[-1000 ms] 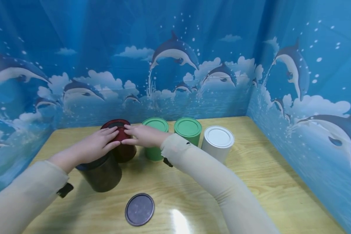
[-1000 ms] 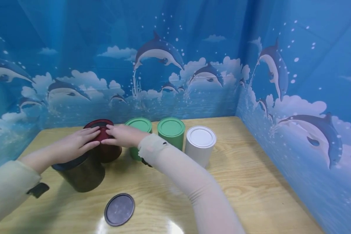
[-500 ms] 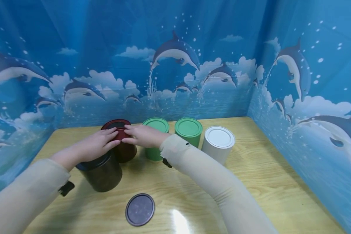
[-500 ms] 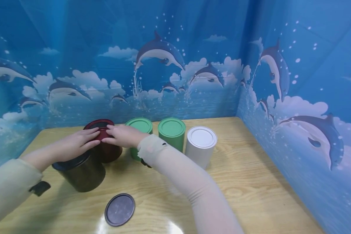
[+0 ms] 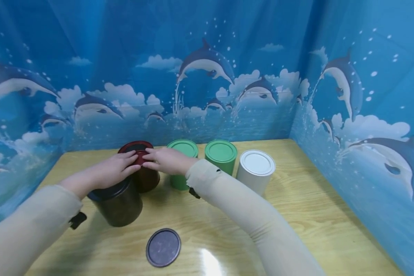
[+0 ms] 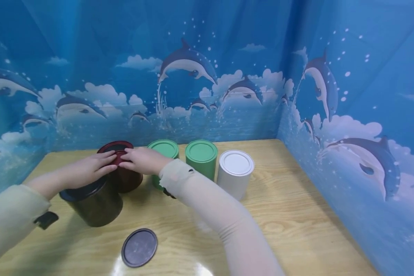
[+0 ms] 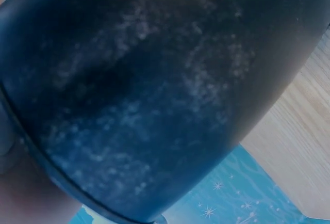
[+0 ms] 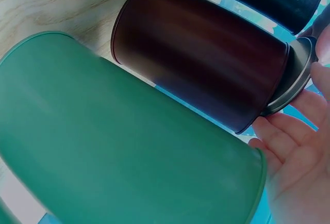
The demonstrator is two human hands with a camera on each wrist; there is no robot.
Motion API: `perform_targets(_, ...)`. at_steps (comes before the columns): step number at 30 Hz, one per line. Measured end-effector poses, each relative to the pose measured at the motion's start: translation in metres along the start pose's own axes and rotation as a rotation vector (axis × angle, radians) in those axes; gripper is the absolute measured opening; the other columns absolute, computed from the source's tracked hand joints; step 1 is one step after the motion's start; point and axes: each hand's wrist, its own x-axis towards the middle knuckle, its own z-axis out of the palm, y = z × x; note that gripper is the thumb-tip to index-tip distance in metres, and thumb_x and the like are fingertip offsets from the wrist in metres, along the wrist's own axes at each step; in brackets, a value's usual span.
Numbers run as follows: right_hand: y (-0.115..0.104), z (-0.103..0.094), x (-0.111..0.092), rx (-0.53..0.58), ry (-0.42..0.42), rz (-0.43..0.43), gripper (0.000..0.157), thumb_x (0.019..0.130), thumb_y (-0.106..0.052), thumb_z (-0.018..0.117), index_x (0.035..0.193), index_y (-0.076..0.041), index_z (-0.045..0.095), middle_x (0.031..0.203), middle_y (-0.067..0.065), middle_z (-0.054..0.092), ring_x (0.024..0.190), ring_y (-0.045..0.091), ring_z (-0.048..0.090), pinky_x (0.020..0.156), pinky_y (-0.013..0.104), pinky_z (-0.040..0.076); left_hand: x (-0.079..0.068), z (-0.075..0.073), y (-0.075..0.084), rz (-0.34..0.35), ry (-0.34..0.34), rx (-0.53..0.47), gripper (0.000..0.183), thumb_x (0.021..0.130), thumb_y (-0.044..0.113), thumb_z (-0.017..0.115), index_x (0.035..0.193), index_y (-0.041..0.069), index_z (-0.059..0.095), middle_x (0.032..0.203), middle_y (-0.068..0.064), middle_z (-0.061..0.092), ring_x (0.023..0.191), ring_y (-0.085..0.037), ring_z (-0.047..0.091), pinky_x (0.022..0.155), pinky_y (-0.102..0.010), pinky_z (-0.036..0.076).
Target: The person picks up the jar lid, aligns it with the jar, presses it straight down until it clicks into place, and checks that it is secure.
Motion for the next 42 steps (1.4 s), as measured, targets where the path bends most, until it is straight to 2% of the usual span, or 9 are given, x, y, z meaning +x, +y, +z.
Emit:
perform_targets(7,-0.002,0.002,0.000,-0.009,-0.003,0.000,0.045,0.101,-0.036,0.038,0.143,-0.020,0.041,0.150,0.000,0.029,0.135,0.012,0.030,0.108,0.024,0.025,0.002,0.000,-0.002,-0.009,-0.033,0.001,0.073,0.097,0.052,0.034,0.142,-0.006,0.031,0.145,-0.030,0.024,0.131,-0.049,0.022,0.101,-0.063,0.021)
perform_targets(10,-0.001,0.001,0.001,-0.027,0.019,-0.008,0.044,0.100,-0.034,0.040,0.142,-0.019,0.043,0.149,0.001,0.032,0.134,0.012,0.031,0.107,0.024,0.026,0.003,0.000,-0.002,-0.010,-0.023,-0.003,0.068,0.099,0.046,0.037,0.141,-0.007,0.031,0.145,-0.031,0.024,0.131,-0.050,0.022,0.101,-0.063,0.022)
perform_targets(22,-0.005,0.004,0.010,-0.187,0.037,0.026,0.044,0.101,-0.034,0.038,0.141,-0.018,0.043,0.148,0.001,0.033,0.132,0.012,0.036,0.106,0.024,0.029,0.006,-0.003,-0.001,-0.024,-0.028,0.012,0.062,0.100,0.036,0.040,0.141,-0.009,0.029,0.144,-0.035,0.020,0.131,-0.052,0.017,0.102,-0.063,0.018)
perform_targets(30,-0.005,0.004,0.015,-0.220,0.054,0.056,0.043,0.101,-0.035,0.037,0.140,-0.018,0.045,0.148,0.002,0.032,0.129,0.012,0.040,0.103,0.024,0.033,-0.005,-0.005,-0.001,-0.016,-0.005,0.021,0.057,0.099,0.035,0.042,0.143,-0.001,0.034,0.144,-0.035,0.021,0.129,-0.053,0.021,0.099,-0.065,0.022)
perform_targets(34,-0.005,0.004,0.017,-0.251,0.069,0.067,0.043,0.102,-0.035,0.036,0.139,-0.017,0.046,0.149,0.002,0.031,0.128,0.012,0.041,0.102,0.024,0.035,-0.013,-0.003,-0.001,-0.015,-0.007,0.038,0.059,0.098,0.042,0.041,0.144,0.005,0.034,0.145,-0.033,0.022,0.128,-0.053,0.024,0.098,-0.065,0.025)
perform_targets(38,-0.006,0.005,0.018,-0.270,0.076,0.073,0.043,0.102,-0.035,0.035,0.139,-0.017,0.047,0.149,0.002,0.032,0.126,0.012,0.043,0.100,0.024,0.037,-0.016,-0.001,-0.001,-0.022,-0.003,0.043,0.064,0.097,0.047,0.042,0.145,0.006,0.032,0.145,-0.033,0.022,0.128,-0.053,0.024,0.098,-0.065,0.024)
perform_targets(42,-0.007,0.005,0.020,-0.264,0.078,0.084,0.043,0.102,-0.035,0.033,0.139,-0.017,0.047,0.148,0.003,0.033,0.126,0.012,0.044,0.100,0.024,0.037,-0.014,0.000,-0.003,-0.029,0.004,0.026,0.064,0.097,0.045,0.043,0.146,0.005,0.031,0.144,-0.034,0.021,0.128,-0.053,0.022,0.098,-0.065,0.024)
